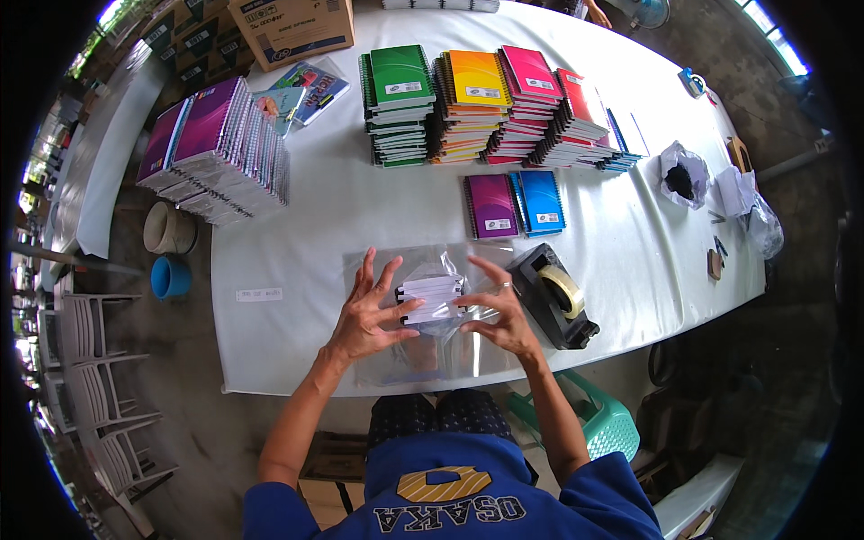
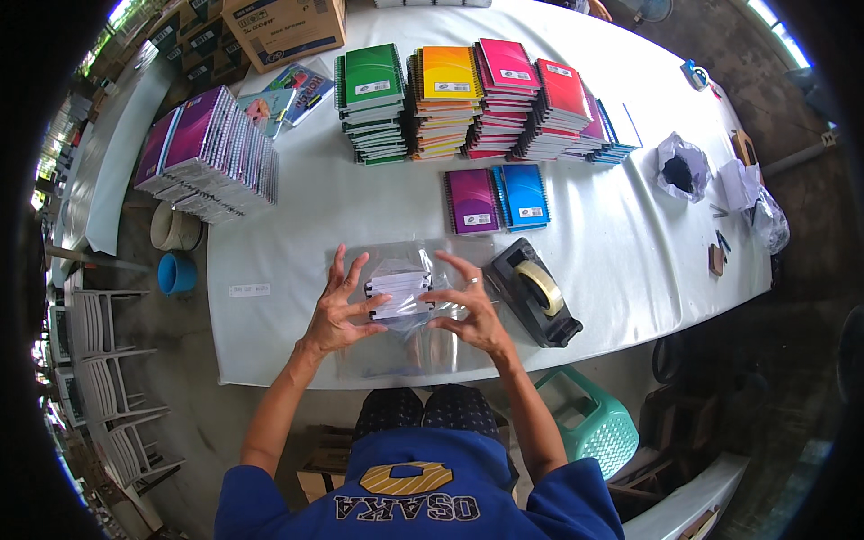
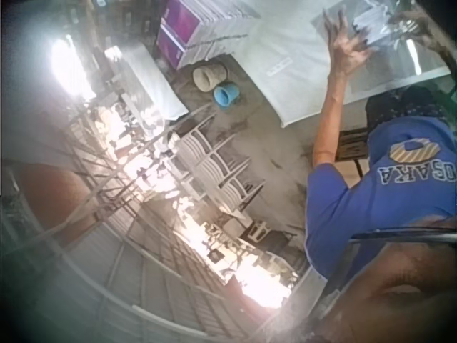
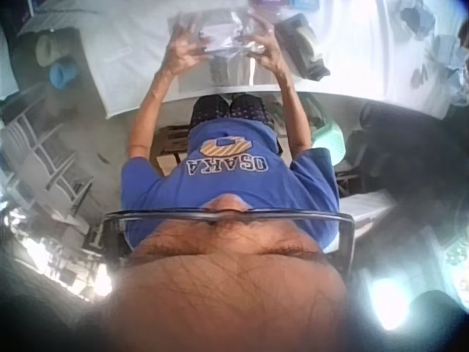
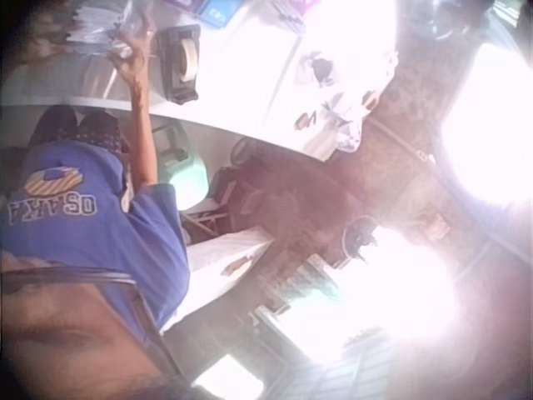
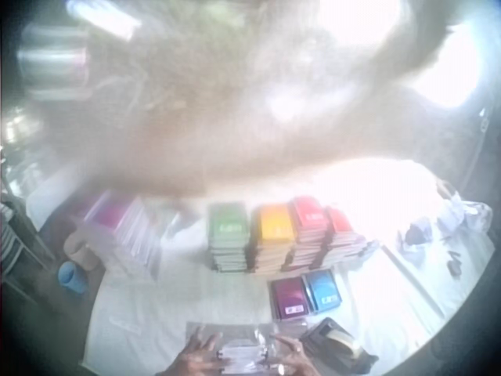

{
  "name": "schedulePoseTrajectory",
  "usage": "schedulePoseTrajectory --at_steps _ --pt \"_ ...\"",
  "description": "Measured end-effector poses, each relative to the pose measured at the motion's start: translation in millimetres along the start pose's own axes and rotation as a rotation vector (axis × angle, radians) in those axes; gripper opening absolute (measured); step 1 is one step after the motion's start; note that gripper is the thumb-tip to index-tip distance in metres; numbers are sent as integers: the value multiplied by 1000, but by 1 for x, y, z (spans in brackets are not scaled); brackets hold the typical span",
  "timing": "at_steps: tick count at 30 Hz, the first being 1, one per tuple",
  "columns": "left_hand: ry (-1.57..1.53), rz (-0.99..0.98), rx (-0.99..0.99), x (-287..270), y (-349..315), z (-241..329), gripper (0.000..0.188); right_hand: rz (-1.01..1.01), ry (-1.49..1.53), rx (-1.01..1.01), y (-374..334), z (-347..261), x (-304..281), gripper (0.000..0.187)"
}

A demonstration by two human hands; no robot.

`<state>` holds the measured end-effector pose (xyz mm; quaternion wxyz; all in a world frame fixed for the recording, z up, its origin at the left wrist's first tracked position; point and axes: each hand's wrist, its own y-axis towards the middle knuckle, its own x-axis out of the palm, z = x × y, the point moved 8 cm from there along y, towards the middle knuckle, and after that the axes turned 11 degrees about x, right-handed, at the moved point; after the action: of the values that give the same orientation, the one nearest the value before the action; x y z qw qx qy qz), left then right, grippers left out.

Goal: The person places spiral notebooks into plastic bags, seals them using a tape dispenser, and organizes the packed items into color-coded stacks on a long table.

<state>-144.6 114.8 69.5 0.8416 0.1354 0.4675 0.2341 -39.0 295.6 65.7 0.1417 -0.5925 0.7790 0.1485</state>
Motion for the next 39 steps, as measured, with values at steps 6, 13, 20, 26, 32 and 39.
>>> schedulePoseTrajectory --at_steps 6,13,20,26,32,39 --pt "-9 124 -32 0 -4 1 45 18 109 -45 4 -4 23 33" --pt "-17 53 -53 -6 15 6 31 28 102 106 13 -16 23 18" --pt "-77 67 -71 -13 38 -5 44 67 -69 114 27 -13 19 34" --pt "-776 -153 -496 21 33 -58 50 -128 327 433 50 3 25 36" --pt "-1103 -379 -546 40 31 -49 47 -233 581 531 50 16 38 26" --pt "-232 -563 -146 15 43 -17 58 -169 363 347 47 3 30 30"
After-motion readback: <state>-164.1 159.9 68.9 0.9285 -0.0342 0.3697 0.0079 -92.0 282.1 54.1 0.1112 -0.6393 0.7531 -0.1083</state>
